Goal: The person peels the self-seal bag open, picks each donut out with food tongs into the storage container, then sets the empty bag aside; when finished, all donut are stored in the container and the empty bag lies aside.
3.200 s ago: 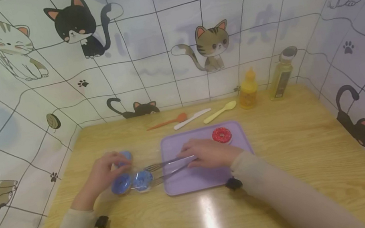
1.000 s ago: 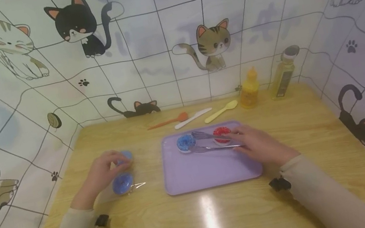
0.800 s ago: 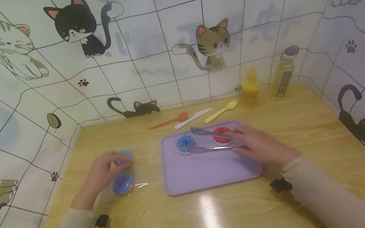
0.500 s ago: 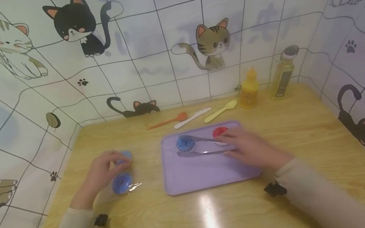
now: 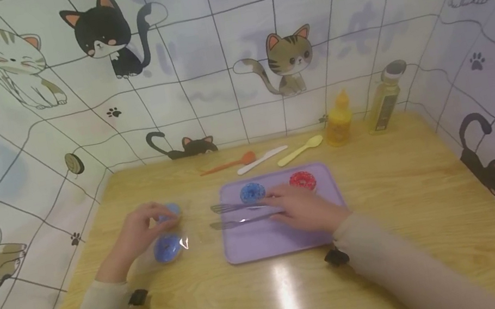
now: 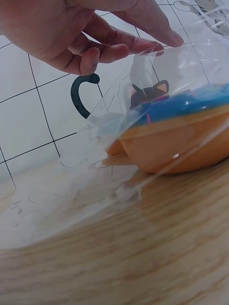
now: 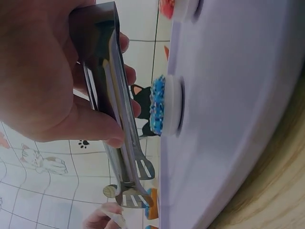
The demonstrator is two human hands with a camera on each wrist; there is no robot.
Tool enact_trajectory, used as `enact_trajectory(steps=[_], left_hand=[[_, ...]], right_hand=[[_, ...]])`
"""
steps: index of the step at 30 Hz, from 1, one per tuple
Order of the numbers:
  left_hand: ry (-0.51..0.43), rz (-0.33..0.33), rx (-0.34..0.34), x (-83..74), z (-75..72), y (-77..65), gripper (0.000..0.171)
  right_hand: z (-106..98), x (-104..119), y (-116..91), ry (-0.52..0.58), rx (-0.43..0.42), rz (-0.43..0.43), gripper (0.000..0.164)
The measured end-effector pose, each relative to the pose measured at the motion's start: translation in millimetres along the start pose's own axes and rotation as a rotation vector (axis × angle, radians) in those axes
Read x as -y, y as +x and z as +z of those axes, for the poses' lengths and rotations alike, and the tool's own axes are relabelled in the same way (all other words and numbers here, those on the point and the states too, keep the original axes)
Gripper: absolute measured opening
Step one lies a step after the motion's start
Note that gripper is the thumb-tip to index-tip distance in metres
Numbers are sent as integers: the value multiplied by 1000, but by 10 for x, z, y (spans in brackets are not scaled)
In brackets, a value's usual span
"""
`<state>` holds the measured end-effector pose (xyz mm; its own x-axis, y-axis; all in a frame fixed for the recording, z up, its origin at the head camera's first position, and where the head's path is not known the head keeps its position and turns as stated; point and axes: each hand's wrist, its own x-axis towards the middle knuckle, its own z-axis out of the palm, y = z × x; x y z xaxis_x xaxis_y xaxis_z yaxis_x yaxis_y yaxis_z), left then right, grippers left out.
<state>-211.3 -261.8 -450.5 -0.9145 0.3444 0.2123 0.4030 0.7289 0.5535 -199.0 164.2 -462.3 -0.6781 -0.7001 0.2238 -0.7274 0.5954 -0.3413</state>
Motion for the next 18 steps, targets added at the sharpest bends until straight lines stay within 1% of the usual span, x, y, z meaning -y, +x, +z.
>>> enact_trajectory(steps=[5,11,18], left_hand=[[-4,0,2,-9,0,3,11],[-9,11,3,-29,0,4,11],[-1,12,7,-49,6,-2,12]], right_hand=[[65,68,151,-6,49,13,46],[148,166,306,38,85,-19,47],[273,202,460,18,123,-31,49]])
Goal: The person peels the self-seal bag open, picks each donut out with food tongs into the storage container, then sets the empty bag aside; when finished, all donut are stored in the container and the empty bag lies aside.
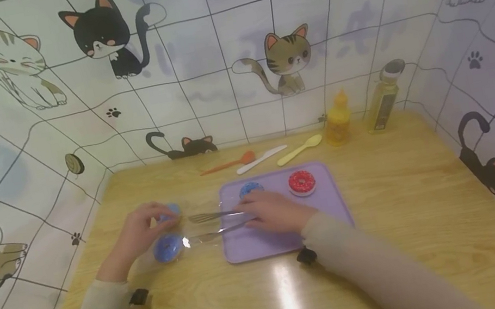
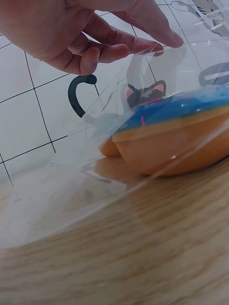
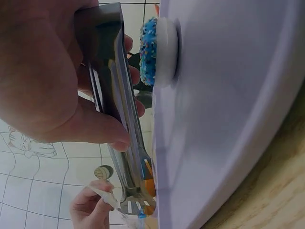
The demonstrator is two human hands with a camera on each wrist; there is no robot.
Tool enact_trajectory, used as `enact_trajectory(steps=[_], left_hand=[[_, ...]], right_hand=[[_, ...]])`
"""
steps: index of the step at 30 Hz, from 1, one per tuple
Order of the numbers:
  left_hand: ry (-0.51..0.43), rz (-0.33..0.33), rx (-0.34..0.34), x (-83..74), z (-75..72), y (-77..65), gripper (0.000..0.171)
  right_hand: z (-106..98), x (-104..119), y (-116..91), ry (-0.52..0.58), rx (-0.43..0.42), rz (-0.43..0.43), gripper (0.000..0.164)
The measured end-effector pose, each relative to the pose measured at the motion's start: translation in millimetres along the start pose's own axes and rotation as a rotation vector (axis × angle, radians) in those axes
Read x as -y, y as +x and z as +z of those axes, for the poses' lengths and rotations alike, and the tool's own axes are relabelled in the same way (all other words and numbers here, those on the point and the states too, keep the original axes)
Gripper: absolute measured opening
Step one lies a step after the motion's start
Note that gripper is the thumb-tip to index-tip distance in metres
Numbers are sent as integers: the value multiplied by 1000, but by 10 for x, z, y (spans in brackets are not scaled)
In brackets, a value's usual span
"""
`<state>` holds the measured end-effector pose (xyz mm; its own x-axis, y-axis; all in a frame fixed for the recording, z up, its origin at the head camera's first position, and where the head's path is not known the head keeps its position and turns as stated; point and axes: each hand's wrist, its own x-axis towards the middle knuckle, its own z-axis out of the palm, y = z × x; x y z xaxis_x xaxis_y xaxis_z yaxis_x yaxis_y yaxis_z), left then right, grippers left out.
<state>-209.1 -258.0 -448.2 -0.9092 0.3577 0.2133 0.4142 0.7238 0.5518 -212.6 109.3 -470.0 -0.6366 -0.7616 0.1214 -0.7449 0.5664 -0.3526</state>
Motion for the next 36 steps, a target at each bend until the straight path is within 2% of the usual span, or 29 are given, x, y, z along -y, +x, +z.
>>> enact_trajectory(steps=[14,22,29,36], left_hand=[[-5,19,-1,-2,28,-11,9],[4,22,1,22,46,-3,9],[16,24,2,14,36,-19,11],[7,26,2,31,38,-44,9]], right_hand=[[124,54,225,70,34,-44,53],[152,65,313,49,76,-51,57],[180,123,383,74,70,-85,53],[198,191,380,86,80,-71,50]])
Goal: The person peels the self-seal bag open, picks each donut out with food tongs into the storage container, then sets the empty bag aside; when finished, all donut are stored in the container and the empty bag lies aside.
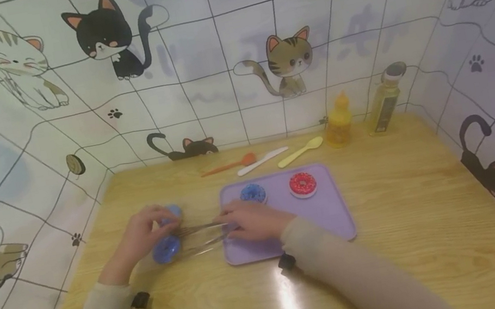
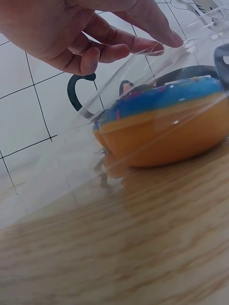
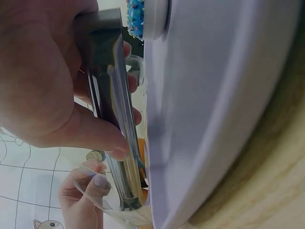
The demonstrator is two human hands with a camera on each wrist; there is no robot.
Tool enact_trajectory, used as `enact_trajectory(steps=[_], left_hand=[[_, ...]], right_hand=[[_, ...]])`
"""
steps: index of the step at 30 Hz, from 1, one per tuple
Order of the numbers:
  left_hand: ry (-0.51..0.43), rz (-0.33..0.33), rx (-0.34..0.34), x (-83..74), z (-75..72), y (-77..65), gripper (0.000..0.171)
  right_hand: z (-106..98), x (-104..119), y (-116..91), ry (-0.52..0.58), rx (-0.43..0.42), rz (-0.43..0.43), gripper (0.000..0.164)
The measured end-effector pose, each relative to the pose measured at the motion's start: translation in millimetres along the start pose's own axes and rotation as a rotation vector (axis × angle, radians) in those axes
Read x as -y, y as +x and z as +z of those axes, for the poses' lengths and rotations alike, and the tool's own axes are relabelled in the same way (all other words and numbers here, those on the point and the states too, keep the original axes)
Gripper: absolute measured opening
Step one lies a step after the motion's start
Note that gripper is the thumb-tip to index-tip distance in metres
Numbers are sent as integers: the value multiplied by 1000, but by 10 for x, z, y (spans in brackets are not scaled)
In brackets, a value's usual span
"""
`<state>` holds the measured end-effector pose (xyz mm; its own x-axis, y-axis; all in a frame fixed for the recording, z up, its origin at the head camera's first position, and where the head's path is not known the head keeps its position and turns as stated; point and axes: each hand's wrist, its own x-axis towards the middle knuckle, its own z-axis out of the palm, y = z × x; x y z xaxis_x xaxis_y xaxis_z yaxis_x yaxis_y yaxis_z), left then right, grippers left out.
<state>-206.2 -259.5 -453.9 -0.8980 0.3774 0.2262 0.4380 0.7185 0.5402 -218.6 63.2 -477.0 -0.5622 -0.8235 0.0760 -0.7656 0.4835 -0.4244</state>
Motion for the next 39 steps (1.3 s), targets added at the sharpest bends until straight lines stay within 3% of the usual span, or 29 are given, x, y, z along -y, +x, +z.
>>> enact_trajectory(steps=[11,22,39], left_hand=[[-22,37,-20,63,33,-18,7],[-7,34,-24,101,35,-7,10],[6,-10,-12,138,24,-12,9]], right_hand=[[13,-4,-160,-87,-63,-17,53],[-141,-17,-473,-97,-111,58,51],[-457,-213,-1243,-167,-250,62,53]])
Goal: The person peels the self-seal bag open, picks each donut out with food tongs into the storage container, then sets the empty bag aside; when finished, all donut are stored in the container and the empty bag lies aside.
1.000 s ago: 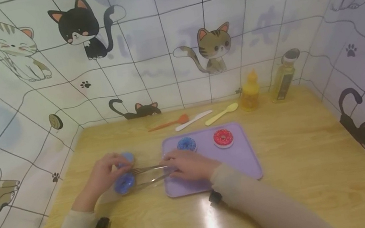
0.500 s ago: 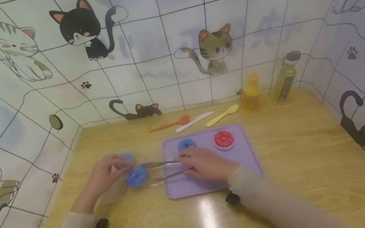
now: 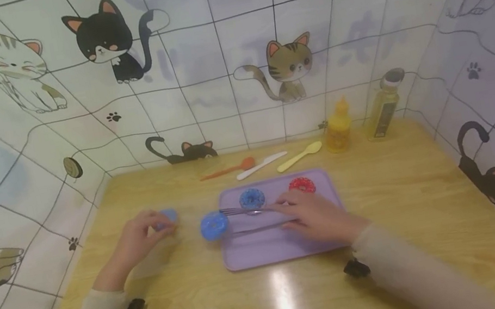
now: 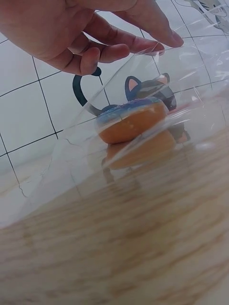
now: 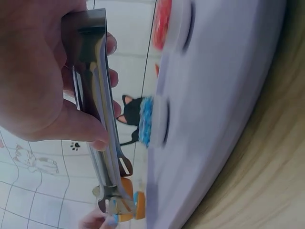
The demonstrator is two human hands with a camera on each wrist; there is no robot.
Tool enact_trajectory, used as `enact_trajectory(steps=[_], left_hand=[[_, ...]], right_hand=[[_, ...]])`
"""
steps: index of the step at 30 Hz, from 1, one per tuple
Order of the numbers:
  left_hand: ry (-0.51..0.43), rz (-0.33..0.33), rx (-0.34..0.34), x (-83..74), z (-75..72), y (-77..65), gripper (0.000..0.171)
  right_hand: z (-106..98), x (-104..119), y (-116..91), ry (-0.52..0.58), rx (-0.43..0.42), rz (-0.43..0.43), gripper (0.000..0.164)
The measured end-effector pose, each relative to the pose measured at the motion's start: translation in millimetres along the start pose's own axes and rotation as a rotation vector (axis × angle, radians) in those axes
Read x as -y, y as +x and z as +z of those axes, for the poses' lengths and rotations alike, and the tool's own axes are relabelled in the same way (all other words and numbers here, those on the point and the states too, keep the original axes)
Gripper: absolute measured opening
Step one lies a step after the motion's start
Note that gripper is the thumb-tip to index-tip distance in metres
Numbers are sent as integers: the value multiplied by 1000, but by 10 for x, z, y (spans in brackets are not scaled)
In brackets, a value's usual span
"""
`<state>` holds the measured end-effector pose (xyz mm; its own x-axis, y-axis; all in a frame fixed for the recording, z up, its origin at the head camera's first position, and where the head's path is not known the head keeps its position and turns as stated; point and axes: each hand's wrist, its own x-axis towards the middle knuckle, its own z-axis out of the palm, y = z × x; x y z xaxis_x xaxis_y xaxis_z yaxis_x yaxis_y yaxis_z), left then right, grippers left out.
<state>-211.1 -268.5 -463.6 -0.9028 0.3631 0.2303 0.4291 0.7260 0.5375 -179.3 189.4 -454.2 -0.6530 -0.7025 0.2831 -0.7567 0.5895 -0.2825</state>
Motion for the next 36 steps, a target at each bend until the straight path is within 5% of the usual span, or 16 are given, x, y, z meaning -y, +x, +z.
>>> enact_trajectory(steps=[24,36], left_hand=[[-7,2,16,-30,-21,-62,10],[-19,-6,29,-13,-20,-61,11]], right_hand=[[-528,-460,-1294,-76,-77,176,62],[-713,-620,-1652,-52,-69,234,64]])
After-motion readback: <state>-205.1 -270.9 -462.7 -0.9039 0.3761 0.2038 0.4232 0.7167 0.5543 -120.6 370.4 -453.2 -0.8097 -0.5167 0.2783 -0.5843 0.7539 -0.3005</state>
